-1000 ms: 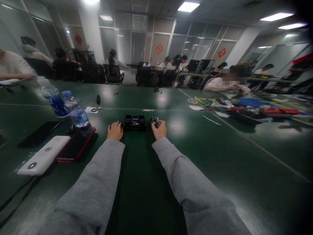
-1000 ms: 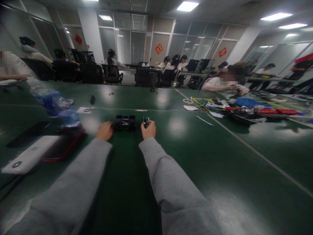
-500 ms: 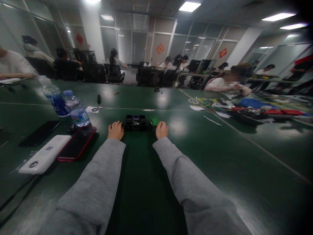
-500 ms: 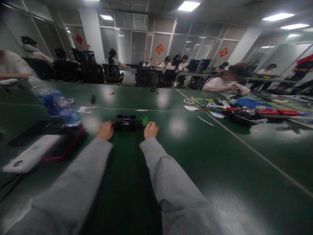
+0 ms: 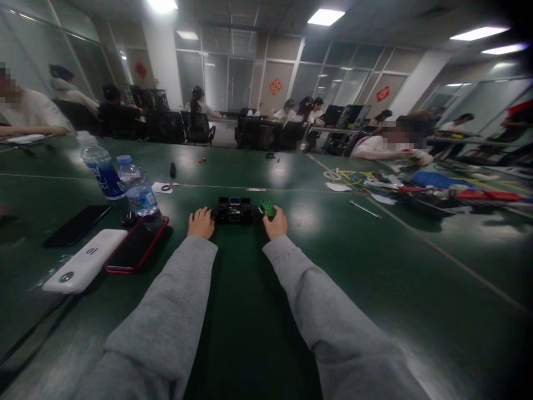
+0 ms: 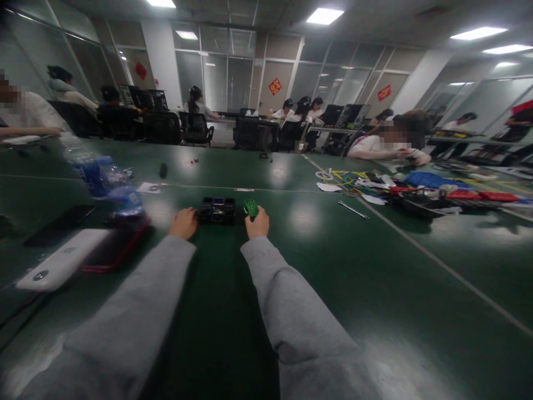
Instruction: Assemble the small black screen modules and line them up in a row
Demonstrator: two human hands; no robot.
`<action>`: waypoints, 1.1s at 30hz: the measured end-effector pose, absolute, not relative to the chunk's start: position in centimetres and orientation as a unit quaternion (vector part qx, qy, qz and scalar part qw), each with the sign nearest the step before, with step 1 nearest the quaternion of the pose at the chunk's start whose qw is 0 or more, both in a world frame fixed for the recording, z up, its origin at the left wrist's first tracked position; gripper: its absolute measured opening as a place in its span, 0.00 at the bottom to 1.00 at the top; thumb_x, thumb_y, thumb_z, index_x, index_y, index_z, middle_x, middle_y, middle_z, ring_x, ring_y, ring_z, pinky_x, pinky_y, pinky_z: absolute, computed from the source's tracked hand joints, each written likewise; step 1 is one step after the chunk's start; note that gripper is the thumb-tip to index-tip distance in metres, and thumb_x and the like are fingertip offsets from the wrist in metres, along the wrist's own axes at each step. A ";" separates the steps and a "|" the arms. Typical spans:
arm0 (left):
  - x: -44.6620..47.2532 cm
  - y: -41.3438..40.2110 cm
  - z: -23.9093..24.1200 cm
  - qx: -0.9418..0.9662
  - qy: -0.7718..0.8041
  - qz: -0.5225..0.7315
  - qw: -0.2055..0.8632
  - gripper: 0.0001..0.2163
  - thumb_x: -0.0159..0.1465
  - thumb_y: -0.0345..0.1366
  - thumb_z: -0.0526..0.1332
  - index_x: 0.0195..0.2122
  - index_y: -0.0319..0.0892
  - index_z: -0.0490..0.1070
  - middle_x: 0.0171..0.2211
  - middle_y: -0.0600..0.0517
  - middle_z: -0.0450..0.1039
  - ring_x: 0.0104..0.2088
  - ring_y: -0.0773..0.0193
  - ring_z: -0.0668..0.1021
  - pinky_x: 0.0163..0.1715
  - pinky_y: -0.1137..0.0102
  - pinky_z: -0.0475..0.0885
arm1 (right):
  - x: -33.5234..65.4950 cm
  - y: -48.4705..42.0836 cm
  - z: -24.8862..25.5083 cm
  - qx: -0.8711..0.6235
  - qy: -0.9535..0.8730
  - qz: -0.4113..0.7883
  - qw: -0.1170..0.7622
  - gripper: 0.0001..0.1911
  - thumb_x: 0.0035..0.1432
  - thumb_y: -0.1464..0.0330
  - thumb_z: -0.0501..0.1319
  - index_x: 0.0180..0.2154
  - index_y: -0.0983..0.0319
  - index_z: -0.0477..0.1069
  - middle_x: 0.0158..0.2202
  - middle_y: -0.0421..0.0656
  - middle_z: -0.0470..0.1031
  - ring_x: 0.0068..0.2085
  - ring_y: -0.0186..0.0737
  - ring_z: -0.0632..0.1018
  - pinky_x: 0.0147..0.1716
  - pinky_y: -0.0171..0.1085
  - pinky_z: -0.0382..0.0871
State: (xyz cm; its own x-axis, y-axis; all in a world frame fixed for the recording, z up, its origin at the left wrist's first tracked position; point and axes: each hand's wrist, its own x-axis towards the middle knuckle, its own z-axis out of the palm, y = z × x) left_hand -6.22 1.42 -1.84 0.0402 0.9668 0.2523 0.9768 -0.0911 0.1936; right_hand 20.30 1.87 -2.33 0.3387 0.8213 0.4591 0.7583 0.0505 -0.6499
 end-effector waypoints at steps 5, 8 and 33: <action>-6.3 1.3 -1.8 -0.722 -0.672 -0.164 0.019 0.20 0.66 0.36 0.47 0.58 0.40 0.62 0.62 0.45 0.59 0.62 0.52 0.61 0.60 0.52 0.56 | 20.4 1.6 -2.2 -0.699 -0.569 0.055 0.430 0.28 0.54 0.69 0.61 0.56 0.68 0.61 0.46 0.53 0.72 0.46 0.50 0.73 0.48 0.45 0.66; -6.3 1.3 -1.7 -0.723 -0.672 -0.160 0.015 0.20 0.66 0.36 0.48 0.59 0.40 0.62 0.63 0.45 0.59 0.62 0.53 0.60 0.61 0.52 0.55 | 20.2 1.3 -2.0 -0.694 -0.578 0.044 0.427 0.28 0.54 0.71 0.61 0.56 0.68 0.60 0.47 0.53 0.71 0.47 0.50 0.72 0.48 0.45 0.66; -6.3 1.3 -1.8 -0.726 -0.668 -0.163 0.013 0.20 0.66 0.35 0.47 0.59 0.39 0.62 0.62 0.44 0.59 0.62 0.52 0.61 0.61 0.52 0.55 | 19.0 0.5 -1.2 -0.660 -0.672 -0.040 0.333 0.20 0.57 0.76 0.56 0.53 0.67 0.63 0.47 0.54 0.65 0.47 0.52 0.68 0.46 0.47 0.66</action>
State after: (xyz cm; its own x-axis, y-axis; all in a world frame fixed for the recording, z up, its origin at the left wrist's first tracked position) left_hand -6.30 1.35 -1.83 0.0541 0.9655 0.2546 0.9743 -0.1069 0.1985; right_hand 19.01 0.54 -1.21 0.0947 0.8605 0.5005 0.9138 0.1244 -0.3867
